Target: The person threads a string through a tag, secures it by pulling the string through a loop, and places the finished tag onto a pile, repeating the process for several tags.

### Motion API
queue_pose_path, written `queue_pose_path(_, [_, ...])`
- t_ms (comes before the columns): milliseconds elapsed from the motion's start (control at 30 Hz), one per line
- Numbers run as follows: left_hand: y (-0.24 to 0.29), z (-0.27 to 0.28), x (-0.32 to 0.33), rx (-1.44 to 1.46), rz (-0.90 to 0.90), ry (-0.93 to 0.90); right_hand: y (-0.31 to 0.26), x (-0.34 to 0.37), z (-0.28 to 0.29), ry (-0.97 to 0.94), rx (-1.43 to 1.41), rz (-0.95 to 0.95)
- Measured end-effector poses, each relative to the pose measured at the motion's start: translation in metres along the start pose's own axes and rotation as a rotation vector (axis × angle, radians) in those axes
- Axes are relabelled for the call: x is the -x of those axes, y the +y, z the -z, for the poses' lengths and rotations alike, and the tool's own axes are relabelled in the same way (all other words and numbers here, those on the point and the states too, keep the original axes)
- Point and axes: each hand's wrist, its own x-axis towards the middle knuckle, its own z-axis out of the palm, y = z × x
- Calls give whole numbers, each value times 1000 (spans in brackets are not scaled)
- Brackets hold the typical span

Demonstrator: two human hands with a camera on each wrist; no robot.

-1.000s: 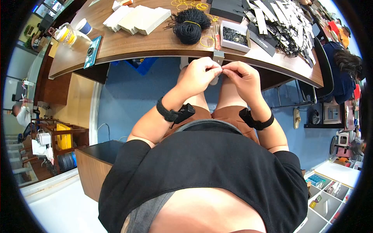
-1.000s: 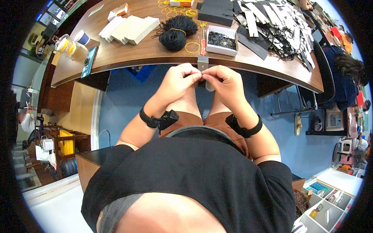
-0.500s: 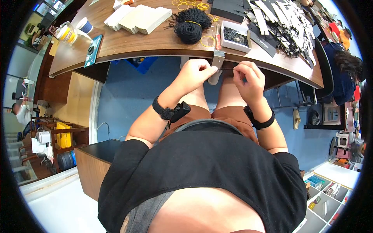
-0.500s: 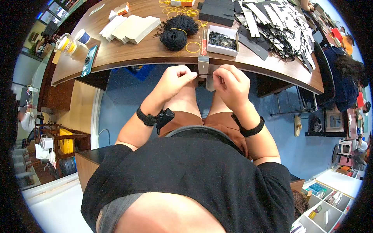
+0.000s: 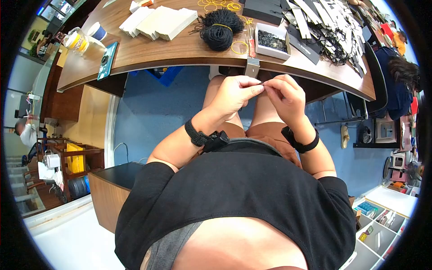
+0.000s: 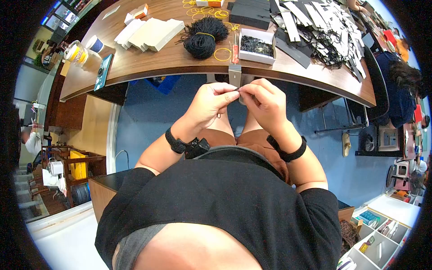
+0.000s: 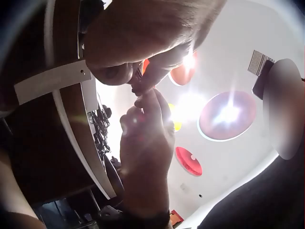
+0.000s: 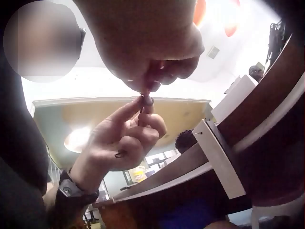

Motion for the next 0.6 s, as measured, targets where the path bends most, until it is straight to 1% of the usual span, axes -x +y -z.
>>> queue_pose_path(33, [1,-1,1,-38,-26,-3,-2,-1,1,-11,-21,-19])
queue_pose_path(100, [-6,-4,-3,-56,-165,-3,-3,-3,2,-34,-64,-57])
queue_pose_path(133, [-9,-4,-4,-67,-235,-5,-1,-3,1,-10,-129,-66])
queue_pose_path(200, [-14,2,-7,-266,-294,22,7,-2,-5,38,-256,-84])
queue_pose_path(233, [-15,4,-8,-366,-323,36,9,1,-7,30,-319,-115])
queue_pose_path(300, [-17,5,-8,-347,-278,10,10,4,-12,13,-446,-176])
queue_pose_path(333, [-17,6,-8,-338,-255,-3,7,5,-12,-26,-383,-191])
queue_pose_path(433, [-19,3,-5,-327,-260,5,-2,2,-8,-41,-192,-125])
queue_pose_path(467, [-19,3,-5,-311,-274,10,0,2,-9,-34,-157,-80])
queue_pose_path(533, [-20,5,-5,-281,-305,22,-2,1,-6,-85,-153,0])
queue_pose_path(600, [-15,7,-4,-483,-396,26,2,1,-5,-106,-124,66])
